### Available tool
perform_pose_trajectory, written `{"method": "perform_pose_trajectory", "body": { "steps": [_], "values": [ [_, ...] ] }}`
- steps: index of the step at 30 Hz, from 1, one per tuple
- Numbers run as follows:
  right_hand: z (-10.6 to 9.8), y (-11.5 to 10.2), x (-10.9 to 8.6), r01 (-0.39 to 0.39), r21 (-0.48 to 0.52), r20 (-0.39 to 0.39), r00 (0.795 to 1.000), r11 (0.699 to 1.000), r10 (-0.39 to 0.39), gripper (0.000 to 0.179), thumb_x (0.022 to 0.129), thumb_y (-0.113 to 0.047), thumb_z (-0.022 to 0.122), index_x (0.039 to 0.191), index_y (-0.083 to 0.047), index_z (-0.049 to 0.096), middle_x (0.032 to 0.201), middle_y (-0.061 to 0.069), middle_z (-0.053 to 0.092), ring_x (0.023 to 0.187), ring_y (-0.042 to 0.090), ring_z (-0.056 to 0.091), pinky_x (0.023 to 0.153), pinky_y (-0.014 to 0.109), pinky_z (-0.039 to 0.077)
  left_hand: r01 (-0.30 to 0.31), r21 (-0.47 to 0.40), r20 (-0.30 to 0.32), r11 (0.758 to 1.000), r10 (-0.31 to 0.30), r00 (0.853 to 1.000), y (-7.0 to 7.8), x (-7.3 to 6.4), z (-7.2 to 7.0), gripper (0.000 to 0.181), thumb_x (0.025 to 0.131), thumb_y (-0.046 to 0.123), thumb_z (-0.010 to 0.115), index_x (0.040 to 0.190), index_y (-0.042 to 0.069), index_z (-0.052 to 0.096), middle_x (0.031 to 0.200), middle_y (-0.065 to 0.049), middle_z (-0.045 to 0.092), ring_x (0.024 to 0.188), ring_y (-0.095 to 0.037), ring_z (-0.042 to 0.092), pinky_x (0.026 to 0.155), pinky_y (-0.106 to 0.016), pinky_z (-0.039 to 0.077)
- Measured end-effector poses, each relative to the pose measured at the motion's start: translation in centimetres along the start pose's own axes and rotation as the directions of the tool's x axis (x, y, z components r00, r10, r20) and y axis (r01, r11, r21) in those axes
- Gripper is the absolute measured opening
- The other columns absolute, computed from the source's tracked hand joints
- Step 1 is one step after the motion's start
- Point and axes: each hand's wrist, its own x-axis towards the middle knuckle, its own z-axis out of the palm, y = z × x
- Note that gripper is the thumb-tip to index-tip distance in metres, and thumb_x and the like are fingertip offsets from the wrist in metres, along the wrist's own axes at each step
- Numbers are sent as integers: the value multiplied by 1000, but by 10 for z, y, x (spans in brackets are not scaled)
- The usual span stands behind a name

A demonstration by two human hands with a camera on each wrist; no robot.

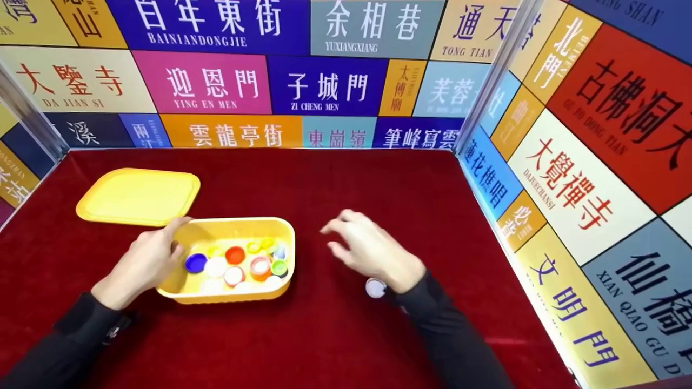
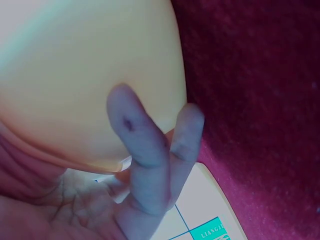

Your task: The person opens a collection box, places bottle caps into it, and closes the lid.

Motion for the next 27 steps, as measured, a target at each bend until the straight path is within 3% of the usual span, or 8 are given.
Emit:
{"method": "perform_pose_trajectory", "body": {
  "steps": [8, 14, 22, 27],
  "values": [
    [-15, 37, -38, -99, -22, 10, 995, 995, 99, 28, 109, -12, 81, 137, -11, 84, 131, 12, 80, 122, 31, 76, 107, 55, 62, -10, 1, -14, 1000, 10, 1000, -1, -1, 2, 57, 116, 12, 61, 171, 11, 51, 149, -31, 74, 109, -52, 81, 67, -55, 63],
    [-26, 61, -71, -181, -38, 76, 980, 983, 184, 33, 106, -13, 85, 139, -11, 84, 132, 10, 81, 125, 34, 76, 110, 58, 61, -22, -1, -30, 1000, 22, 999, -1, -1, 1, 57, 114, 11, 62, 170, 10, 53, 145, -32, 76, 99, -48, 81, 63, -51, 60],
    [-28, 83, -103, -259, -51, 171, 949, 965, 264, 43, 93, -10, 95, 135, -14, 86, 123, 7, 79, 102, 24, 69, 88, 34, 58, -5, -6, -18, 1000, 5, 1000, 0, 0, 1, 56, 116, 12, 61, 171, 11, 52, 148, -31, 75, 103, -49, 81, 64, -50, 61],
    [-20, 91, -106, -264, -38, 166, 949, 964, 267, 36, 90, -4, 95, 124, -15, 89, 114, 4, 76, 102, 23, 71, 89, 35, 60, 2, 5, -5, 1000, -2, 1000, 0, 1, 1, 56, 116, 13, 60, 172, 12, 50, 151, -30, 74, 104, -48, 80, 64, -48, 60]
  ]
}}
